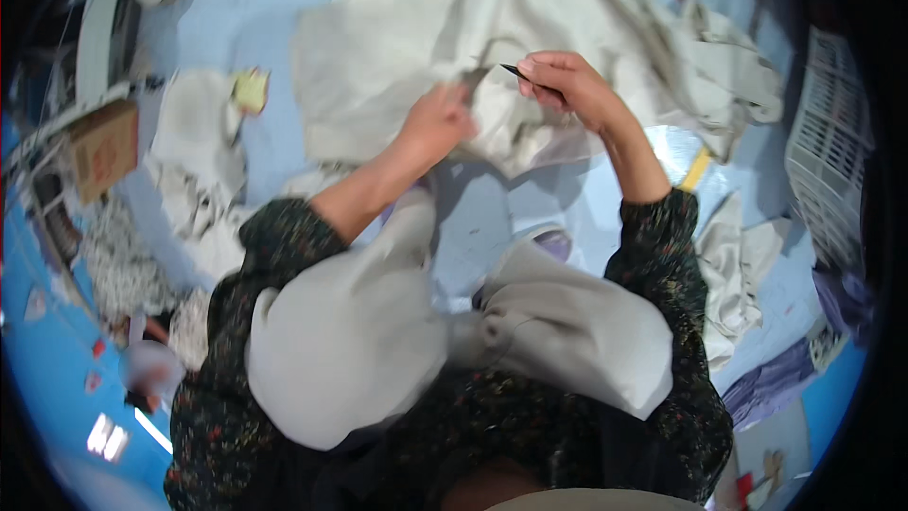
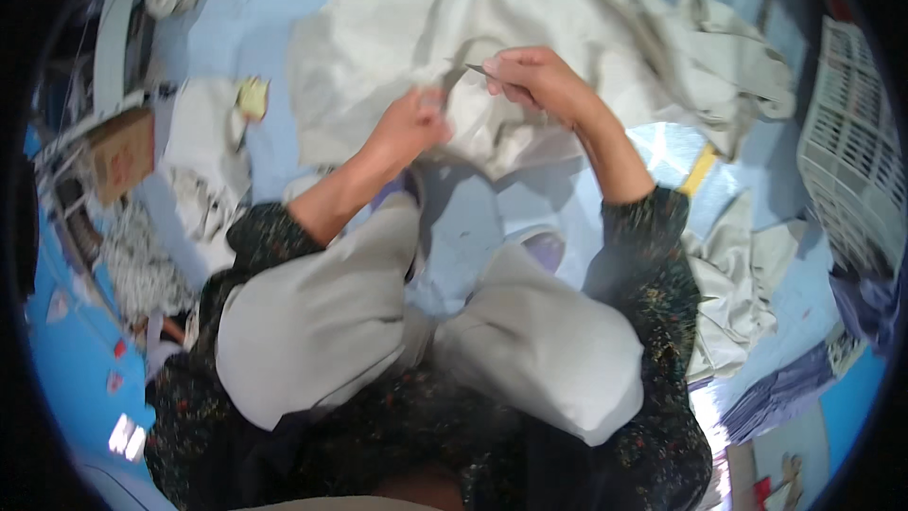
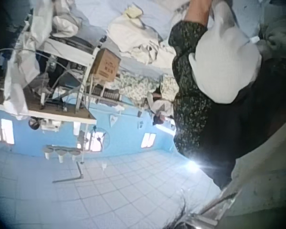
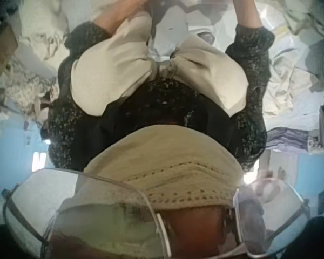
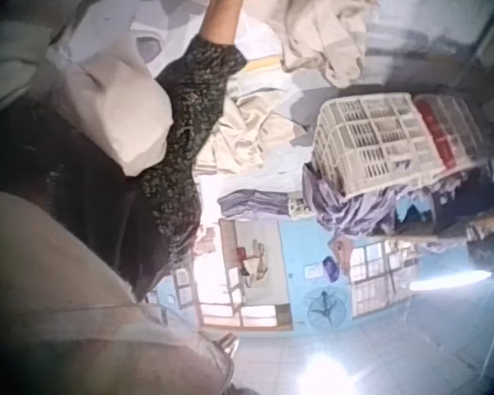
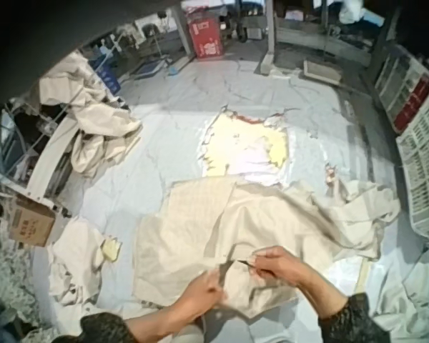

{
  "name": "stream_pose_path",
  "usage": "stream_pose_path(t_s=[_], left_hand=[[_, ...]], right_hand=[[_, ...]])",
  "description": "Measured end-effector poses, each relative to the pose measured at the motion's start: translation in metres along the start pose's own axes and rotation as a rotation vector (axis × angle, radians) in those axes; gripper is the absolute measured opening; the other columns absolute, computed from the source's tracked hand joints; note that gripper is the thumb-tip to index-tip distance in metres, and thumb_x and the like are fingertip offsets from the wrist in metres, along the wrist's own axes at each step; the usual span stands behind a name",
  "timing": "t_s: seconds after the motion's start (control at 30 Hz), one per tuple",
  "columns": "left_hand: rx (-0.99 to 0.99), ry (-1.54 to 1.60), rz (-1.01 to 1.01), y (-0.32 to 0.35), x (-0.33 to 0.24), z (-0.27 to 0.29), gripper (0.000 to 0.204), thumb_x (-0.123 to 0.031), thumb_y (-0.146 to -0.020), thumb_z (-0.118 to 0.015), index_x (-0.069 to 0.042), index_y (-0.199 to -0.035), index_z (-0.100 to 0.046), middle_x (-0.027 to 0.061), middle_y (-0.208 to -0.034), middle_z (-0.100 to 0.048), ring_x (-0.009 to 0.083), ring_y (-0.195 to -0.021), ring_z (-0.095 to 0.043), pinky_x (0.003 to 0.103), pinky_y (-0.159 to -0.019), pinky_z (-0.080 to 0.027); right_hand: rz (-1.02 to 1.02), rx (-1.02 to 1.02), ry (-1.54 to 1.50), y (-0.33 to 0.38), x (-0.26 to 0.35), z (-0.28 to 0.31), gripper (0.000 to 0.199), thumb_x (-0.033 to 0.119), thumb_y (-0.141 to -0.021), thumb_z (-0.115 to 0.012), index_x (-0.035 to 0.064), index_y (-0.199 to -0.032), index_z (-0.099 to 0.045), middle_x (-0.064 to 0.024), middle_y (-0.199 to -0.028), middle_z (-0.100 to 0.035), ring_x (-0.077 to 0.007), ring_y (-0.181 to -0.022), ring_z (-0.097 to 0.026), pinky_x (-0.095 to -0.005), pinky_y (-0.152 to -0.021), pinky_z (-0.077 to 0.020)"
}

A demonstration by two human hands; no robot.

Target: Inspecting and trimming loose threads from fabric pieces in a workshop.

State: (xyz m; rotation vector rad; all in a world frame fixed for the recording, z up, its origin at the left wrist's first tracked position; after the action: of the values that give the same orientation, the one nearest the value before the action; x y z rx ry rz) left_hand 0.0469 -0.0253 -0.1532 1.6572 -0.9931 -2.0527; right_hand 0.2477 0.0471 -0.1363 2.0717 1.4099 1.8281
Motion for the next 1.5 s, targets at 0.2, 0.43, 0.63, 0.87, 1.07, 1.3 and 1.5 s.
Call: stream_pose_path(t_s=[0.2, 0.43, 0.63, 0.87, 1.07, 1.3, 1.5], left_hand=[[-0.437, -0.554, -0.424, -0.094, -0.069, 0.063, 0.031, -0.028, -0.097, -0.065, 0.001, -0.108, -0.067, 0.0128, -0.101, -0.071, 0.0179, -0.092, -0.067, 0.034, -0.08, -0.053], [-0.048, -0.324, -0.073, -0.206, -0.134, 0.021, 0.031, -0.025, -0.092, -0.072, -0.002, -0.112, -0.066, 0.0076, -0.11, -0.068, 0.0194, -0.096, -0.065, 0.032, -0.083, -0.051], [0.14, 0.002, -0.635, -0.13, -0.262, 0.074, 0.024, -0.025, -0.094, -0.071, -0.005, -0.107, -0.069, -0.0005, -0.094, -0.071, 0.009, -0.086, -0.062, 0.026, -0.081, -0.047], [-0.23, 0.051, -1.06, 0.073, -0.339, 0.218, 0.034, -0.005, -0.095, -0.065, 0.003, -0.128, -0.061, 0.01, -0.125, -0.065, 0.0163, -0.114, -0.06, 0.031, -0.1, -0.045], [-0.243, -0.038, -1.021, 0.129, -0.223, 0.234, 0.027, -0.017, -0.088, -0.066, -0.003, -0.11, -0.066, 0.0112, -0.116, -0.065, 0.02, -0.11, -0.06, 0.036, -0.098, -0.043], [-0.398, -0.446, -0.623, 0.064, -0.017, 0.215, 0.014, -0.001, -0.079, -0.059, -0.006, -0.087, -0.067, 0.0088, -0.104, -0.068, 0.0214, -0.107, -0.062, 0.033, -0.096, -0.045], [-0.656, -0.934, -0.109, 0.04, 0.05, 0.22, 0.027, 0.007, -0.074, -0.054, -0.005, -0.09, -0.072, 0.0156, -0.1, -0.069, 0.0359, -0.102, -0.063, 0.042, -0.088, -0.049]], right_hand=[[0.121, -1.294, 0.583, 0.155, 0.018, 0.154, 0.035, 0.039, -0.085, -0.075, 0.0064, -0.1, -0.072, -0.0021, -0.07, -0.061, -0.0164, -0.065, -0.055, -0.0329, -0.063, -0.0451], [-0.011, -1.279, 1.047, 0.169, -0.034, 0.184, 0.026, 0.023, -0.079, -0.075, 0.0083, -0.101, -0.073, -0.0135, -0.086, -0.069, -0.0334, -0.081, -0.068, -0.0393, -0.071, -0.0519], [0.507, -1.312, 0.881, 0.238, 0.065, 0.189, 0.03, -0.005, -0.076, -0.072, 0.0062, -0.104, -0.071, -0.0056, -0.104, -0.07, -0.0178, -0.089, -0.067, -0.0294, -0.078, -0.0528], [1.153, -1.258, 0.887, 0.292, 0.21, 0.088, 0.026, -0.004, -0.092, -0.068, -0.0018, -0.118, -0.07, -0.0118, -0.105, -0.074, -0.0174, -0.096, -0.071, -0.0271, -0.091, -0.0569], [0.845, -1.049, 0.938, 0.237, 0.145, 0.03, 0.04, -0.02, -0.069, -0.062, -0.0007, -0.102, -0.073, -0.0109, -0.097, -0.07, -0.0134, -0.081, -0.066, -0.0229, -0.066, -0.0515], [0.585, -0.863, 1.141, 0.134, 0.001, 0.003, 0.034, -0.006, -0.072, -0.069, 0.0128, -0.1, -0.071, -0.0026, -0.1, -0.069, -0.0266, -0.072, -0.069, -0.0356, -0.061, -0.0541], [0.456, -1.028, 1.032, 0.117, -0.038, 0.073, 0.037, 0.0, -0.073, -0.067, 0.016, -0.107, -0.069, -0.0007, -0.106, -0.068, -0.032, -0.082, -0.069, -0.0418, -0.069, -0.0555]])
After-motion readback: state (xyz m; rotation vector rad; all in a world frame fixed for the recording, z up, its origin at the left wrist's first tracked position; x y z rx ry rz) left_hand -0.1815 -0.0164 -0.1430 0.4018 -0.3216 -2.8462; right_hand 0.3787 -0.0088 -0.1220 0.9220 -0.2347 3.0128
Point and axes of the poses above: each hand's wrist, its own y-axis away from the middle knuckle, its own z-axis out of the back of the hand, x = y × z, the point moved 7 cm from there along -y, towards the middle knuckle
